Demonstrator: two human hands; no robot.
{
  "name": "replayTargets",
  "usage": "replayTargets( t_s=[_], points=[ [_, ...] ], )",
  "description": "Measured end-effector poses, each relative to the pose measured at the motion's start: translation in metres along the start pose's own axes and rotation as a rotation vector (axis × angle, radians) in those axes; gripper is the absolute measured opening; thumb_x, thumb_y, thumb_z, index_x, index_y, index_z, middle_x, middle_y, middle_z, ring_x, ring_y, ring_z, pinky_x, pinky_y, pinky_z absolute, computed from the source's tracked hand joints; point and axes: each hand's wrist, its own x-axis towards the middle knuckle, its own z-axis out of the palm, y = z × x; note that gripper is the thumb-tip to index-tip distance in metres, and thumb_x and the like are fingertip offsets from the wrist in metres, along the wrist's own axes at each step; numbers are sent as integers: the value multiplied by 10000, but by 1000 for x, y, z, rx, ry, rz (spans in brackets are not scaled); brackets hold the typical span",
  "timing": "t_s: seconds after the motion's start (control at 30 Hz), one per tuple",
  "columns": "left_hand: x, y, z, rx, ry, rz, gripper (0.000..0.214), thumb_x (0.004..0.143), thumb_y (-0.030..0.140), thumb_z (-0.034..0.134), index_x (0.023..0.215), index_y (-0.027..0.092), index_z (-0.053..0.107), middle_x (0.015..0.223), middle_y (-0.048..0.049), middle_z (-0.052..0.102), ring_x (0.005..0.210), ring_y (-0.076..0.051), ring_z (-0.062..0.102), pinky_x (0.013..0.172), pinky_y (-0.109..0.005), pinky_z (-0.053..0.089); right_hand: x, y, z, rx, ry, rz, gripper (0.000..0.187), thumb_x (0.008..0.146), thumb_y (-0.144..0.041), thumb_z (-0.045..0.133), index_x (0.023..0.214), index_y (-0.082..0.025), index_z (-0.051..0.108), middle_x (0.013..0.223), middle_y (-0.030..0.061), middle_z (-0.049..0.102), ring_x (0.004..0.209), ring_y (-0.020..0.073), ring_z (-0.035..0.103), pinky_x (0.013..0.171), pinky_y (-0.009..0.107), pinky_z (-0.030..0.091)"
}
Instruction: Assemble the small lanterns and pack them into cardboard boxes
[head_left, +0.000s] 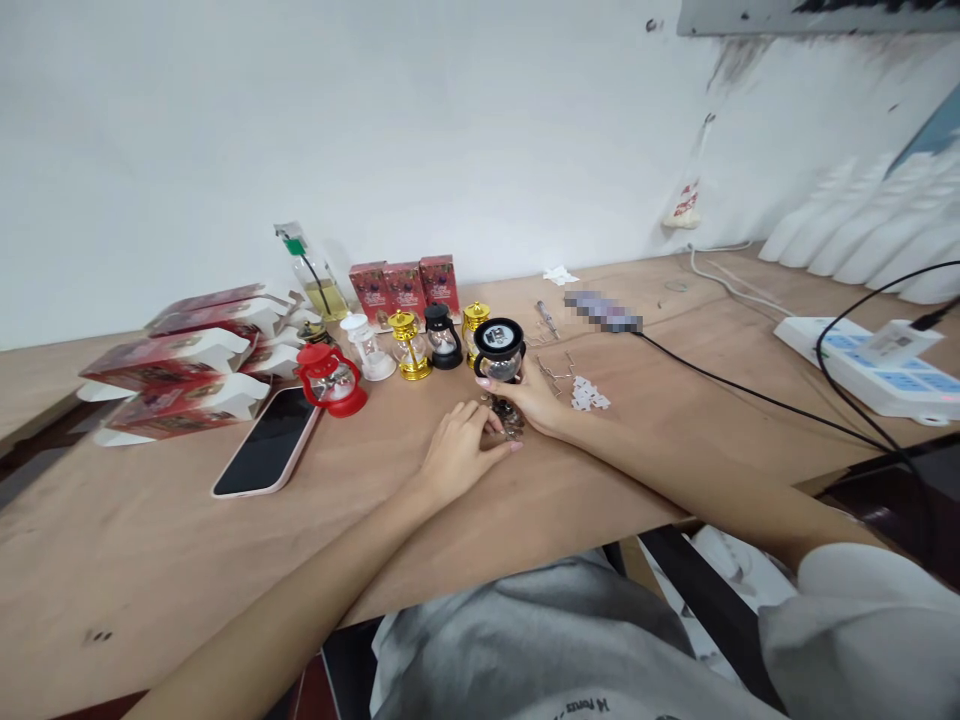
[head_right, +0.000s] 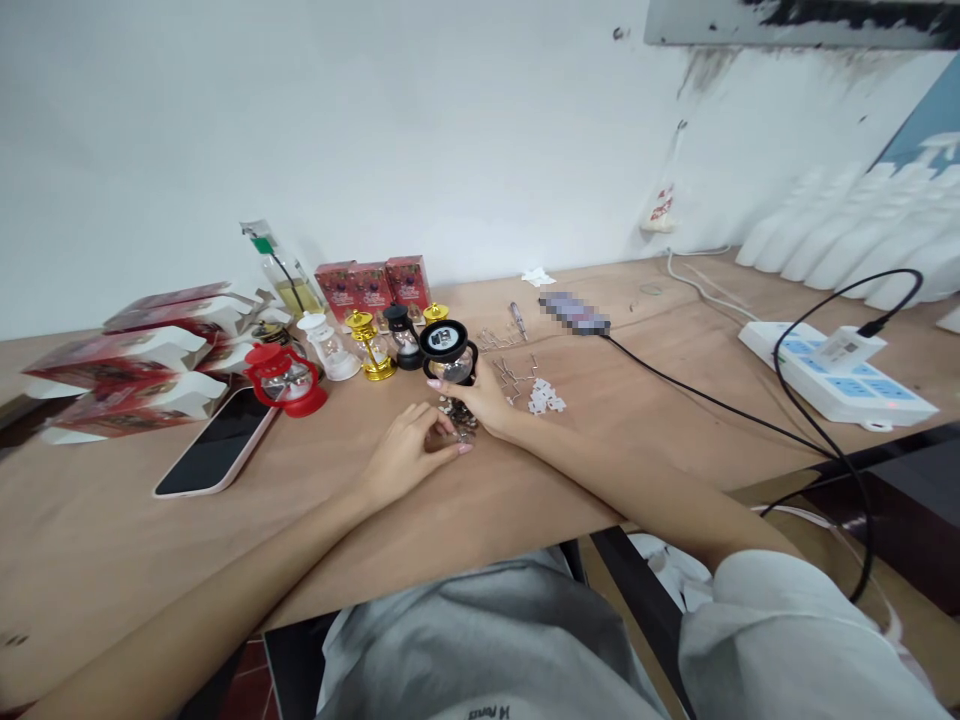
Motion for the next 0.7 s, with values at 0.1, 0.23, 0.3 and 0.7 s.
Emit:
replayTargets(
  t_s=[0.1, 0.23, 0.3, 0.7],
  points=[
    [1, 0, 0, 0, 20, 15, 230, 790, 394, 672, 801, 182, 585, 864, -42, 608, 838, -223, 547, 731, -348, 447, 1, 2, 9, 20, 6, 53, 539, 552, -370, 810, 1003, -205, 565, 1012, 38, 668, 943, 196, 606, 928, 380, 466],
    [0, 0, 0, 9, 11, 29, 186, 804, 347, 661, 792, 177, 586, 889, -53, 624, 847, -229, 573, 739, -360, 462, 2, 8, 22, 54, -14, 55, 609, 525, -358, 825, 1040, -208, 538, 1064, 40, 654, 967, 192, 607, 957, 377, 456],
    [-1, 1, -1, 29, 14, 32, 179, 807, 339, 659, 801, 176, 585, 905, -57, 632, 843, -231, 585, 747, -368, 464, 3, 10, 27, 36, -23, 76, 629, 516, -358, 830, 1049, -210, 532, 1060, 40, 656, 962, 195, 609, 948, 382, 464],
    [-2, 5, -8, 140, -55, 35, 115, 881, 284, 575, 869, 172, 600, 987, -60, 650, 931, -230, 591, 834, -399, 437, 4, 6, 26, 94, -35, 89, 672, 500, -318, 830, 1089, -192, 532, 1157, 62, 630, 1088, 206, 577, 1011, 375, 422]
  ],
)
